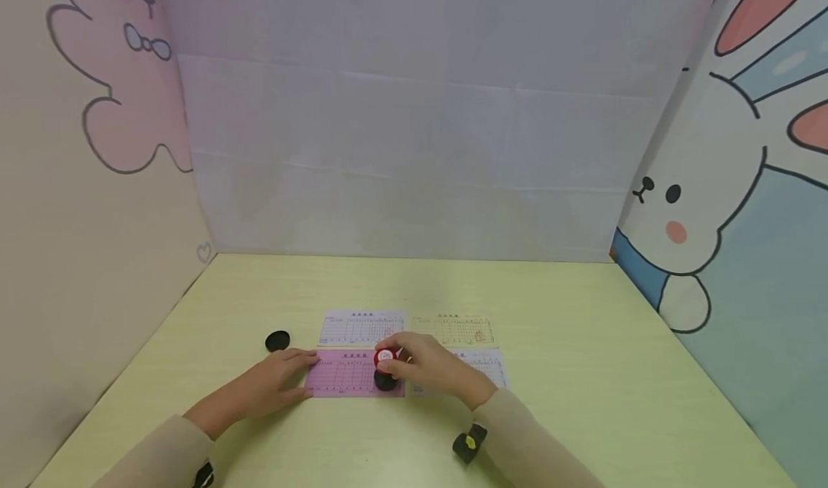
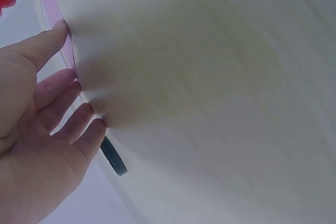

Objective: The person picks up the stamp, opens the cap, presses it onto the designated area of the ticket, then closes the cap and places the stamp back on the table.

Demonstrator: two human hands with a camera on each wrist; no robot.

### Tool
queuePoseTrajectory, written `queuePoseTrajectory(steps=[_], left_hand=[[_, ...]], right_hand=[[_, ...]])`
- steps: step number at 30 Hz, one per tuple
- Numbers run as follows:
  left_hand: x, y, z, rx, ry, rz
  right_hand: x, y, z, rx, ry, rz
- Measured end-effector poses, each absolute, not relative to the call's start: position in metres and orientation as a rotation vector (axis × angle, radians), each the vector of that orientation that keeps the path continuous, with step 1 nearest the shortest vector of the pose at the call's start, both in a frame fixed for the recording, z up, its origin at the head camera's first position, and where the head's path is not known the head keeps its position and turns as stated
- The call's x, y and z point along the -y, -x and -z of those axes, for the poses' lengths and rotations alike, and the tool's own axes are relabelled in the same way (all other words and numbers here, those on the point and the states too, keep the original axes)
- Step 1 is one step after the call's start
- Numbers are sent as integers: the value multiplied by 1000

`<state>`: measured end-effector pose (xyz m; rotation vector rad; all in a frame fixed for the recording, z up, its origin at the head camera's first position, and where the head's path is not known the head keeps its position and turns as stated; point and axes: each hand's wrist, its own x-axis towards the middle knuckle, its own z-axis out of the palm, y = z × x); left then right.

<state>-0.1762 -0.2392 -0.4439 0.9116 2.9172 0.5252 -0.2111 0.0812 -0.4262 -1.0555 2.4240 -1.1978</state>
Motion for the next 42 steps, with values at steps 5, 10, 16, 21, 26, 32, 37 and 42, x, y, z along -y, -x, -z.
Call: queuePoseTrajectory(steps=[5,10,16,21,26,32,37,42], left_hand=[[240,177,446,-2920,-891,-523],[241,177,447,-2914,-900,-530],[241,176,448,-2913,-916,-532],[240,175,447,-2916,-928,-529],[239,174,443,-2910,-926,-535],[239,175,444,-2913,-924,-538],[240,176,444,-2918,-939,-545],[240,177,445,-2911,-914,-537]], right_hand=[[-81,212,427,-2420,1052,1207],[-79,208,427,-2441,1079,1203],[-79,209,427,-2435,1062,1183],[-80,209,427,-2429,1038,1174],[-79,209,426,-2424,1032,1177],[-79,208,425,-2427,1025,1185],[-80,209,425,-2427,1031,1185],[-80,212,426,-2419,1042,1184]])
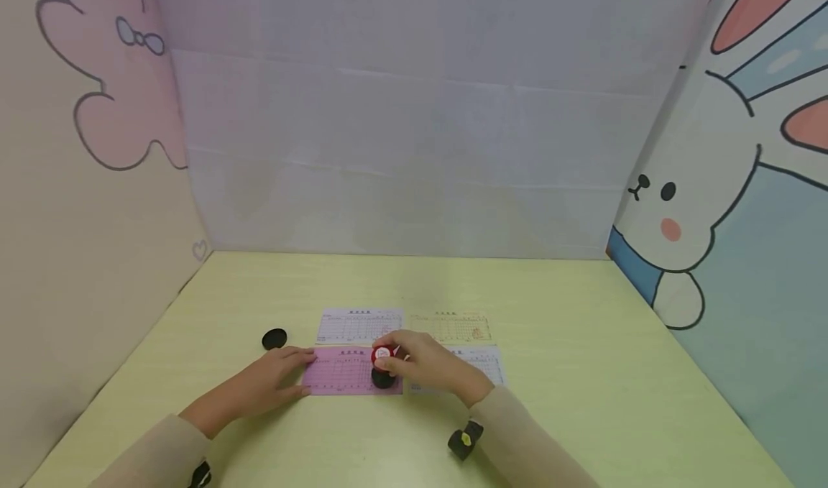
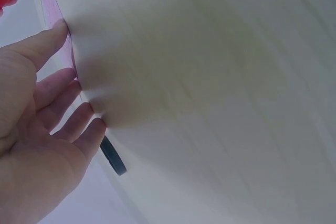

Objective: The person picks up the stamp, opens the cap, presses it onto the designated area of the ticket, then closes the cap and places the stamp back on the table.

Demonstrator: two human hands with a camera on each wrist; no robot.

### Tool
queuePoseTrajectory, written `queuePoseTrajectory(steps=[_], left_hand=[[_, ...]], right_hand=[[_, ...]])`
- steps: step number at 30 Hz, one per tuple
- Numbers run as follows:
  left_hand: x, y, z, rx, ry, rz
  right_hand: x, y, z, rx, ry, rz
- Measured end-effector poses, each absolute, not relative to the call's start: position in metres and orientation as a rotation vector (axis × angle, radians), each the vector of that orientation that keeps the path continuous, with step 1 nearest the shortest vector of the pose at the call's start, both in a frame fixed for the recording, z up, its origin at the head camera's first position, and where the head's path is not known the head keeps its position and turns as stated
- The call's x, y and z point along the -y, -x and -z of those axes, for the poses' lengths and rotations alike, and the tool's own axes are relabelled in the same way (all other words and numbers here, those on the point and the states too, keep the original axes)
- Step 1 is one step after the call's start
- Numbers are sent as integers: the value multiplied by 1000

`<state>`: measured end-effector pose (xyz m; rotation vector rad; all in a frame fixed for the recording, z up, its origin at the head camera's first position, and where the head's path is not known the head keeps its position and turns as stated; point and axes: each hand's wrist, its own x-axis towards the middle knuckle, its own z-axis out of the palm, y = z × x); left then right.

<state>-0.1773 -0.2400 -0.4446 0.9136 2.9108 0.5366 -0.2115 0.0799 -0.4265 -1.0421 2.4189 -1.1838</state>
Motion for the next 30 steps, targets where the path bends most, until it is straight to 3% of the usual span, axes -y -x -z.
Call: queuePoseTrajectory(steps=[30], left_hand=[[239,176,444,-2921,-917,-538]], right_hand=[[-79,212,424,-2418,980,1194]])
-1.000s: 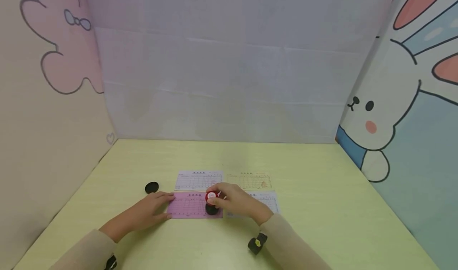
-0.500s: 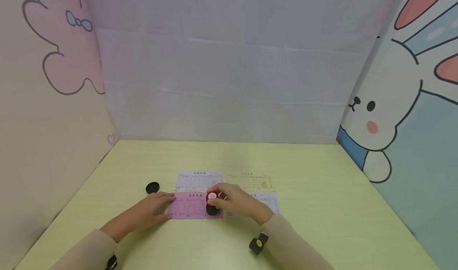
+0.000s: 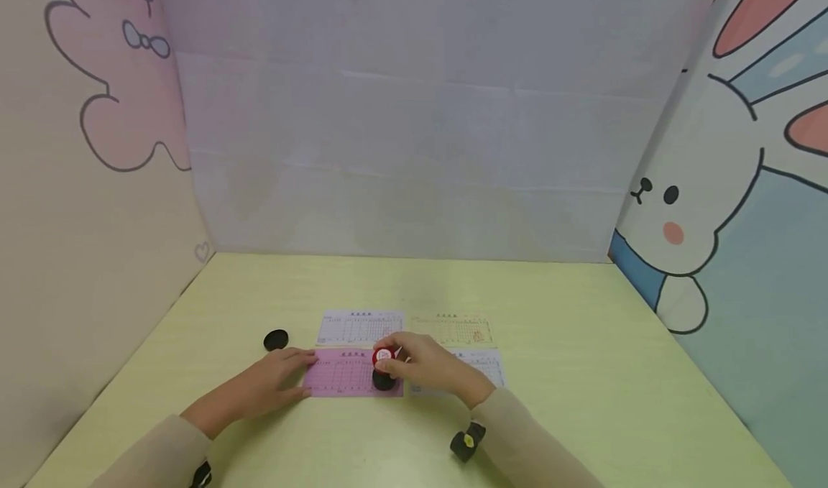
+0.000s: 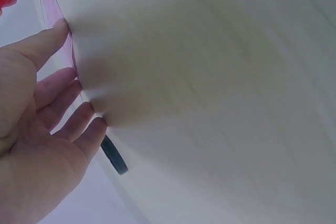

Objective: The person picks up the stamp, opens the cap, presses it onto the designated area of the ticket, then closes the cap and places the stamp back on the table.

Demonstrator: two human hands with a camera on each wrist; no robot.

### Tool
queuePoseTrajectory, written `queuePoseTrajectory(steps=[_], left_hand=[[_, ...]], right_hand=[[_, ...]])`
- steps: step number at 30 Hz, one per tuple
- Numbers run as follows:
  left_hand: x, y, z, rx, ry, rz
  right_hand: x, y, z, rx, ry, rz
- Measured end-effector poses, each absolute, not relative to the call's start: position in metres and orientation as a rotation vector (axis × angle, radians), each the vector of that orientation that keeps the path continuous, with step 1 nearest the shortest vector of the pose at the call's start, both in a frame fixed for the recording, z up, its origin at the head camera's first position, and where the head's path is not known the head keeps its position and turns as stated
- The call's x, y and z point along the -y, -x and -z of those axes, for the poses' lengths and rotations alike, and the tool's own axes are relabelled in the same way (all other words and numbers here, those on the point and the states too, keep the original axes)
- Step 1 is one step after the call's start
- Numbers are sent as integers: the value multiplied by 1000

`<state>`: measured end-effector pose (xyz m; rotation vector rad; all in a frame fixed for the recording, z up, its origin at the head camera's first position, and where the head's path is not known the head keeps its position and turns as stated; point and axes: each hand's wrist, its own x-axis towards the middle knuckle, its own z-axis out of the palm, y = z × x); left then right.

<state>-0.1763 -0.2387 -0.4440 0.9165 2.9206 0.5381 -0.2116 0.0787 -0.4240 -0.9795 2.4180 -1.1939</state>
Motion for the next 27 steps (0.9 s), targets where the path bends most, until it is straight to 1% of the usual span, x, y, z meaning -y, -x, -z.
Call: queuePoseTrajectory(steps=[14,27], left_hand=[[238,176,443,-2917,-935,-538],[239,175,443,-2917,-901,-571]], right_hand=[[-79,209,424,-2452,1006,1229],[-96,211,414,-2461,1001,1272]])
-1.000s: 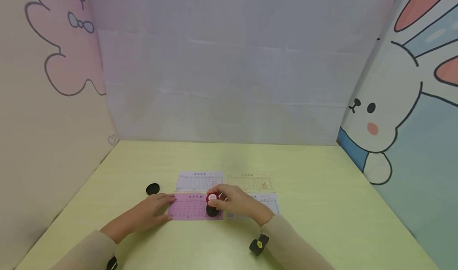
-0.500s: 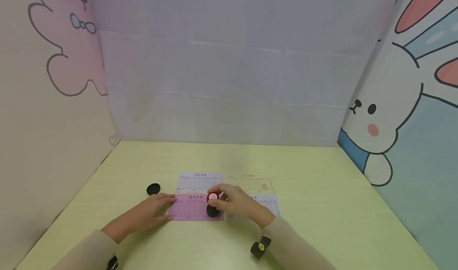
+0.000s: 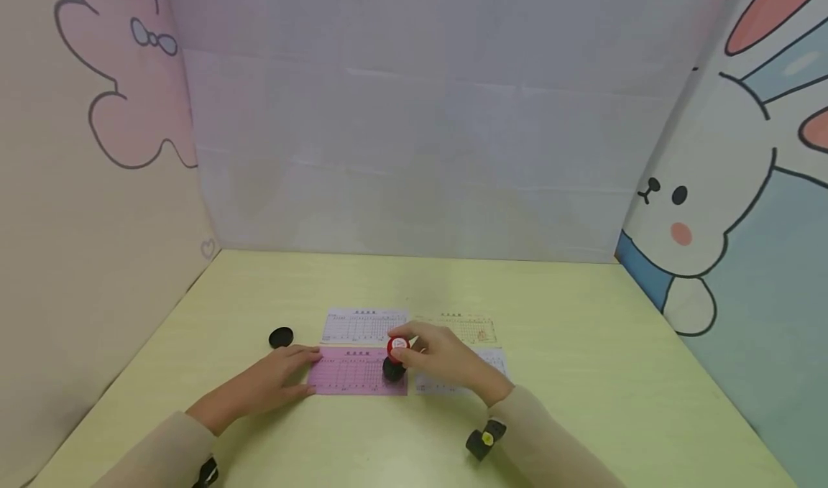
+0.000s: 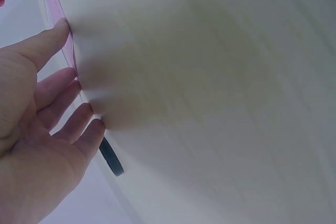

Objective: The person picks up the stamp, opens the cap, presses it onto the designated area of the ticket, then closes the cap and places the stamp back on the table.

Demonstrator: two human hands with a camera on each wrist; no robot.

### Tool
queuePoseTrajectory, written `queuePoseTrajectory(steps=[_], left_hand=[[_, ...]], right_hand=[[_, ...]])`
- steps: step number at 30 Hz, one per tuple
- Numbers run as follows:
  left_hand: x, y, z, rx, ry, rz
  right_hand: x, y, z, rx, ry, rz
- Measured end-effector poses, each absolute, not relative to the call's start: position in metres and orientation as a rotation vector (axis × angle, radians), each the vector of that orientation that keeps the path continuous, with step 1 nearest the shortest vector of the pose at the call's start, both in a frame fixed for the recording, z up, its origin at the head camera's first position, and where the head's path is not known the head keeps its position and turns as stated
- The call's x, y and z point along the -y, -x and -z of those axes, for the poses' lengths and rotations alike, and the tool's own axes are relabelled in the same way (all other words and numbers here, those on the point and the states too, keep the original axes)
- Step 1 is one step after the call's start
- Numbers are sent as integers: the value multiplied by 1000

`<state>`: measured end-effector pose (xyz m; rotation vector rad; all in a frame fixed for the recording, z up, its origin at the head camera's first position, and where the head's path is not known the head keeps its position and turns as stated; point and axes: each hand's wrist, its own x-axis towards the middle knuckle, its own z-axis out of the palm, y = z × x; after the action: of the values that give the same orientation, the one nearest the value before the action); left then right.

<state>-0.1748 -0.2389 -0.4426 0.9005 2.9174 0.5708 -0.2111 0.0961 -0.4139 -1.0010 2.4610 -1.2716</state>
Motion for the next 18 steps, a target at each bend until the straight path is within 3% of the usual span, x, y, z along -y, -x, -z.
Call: queuePoseTrajectory(steps=[18], left_hand=[[239,182,439,-2874,-876,-679]], right_hand=[[-128,214,406,-2488,966,1330]])
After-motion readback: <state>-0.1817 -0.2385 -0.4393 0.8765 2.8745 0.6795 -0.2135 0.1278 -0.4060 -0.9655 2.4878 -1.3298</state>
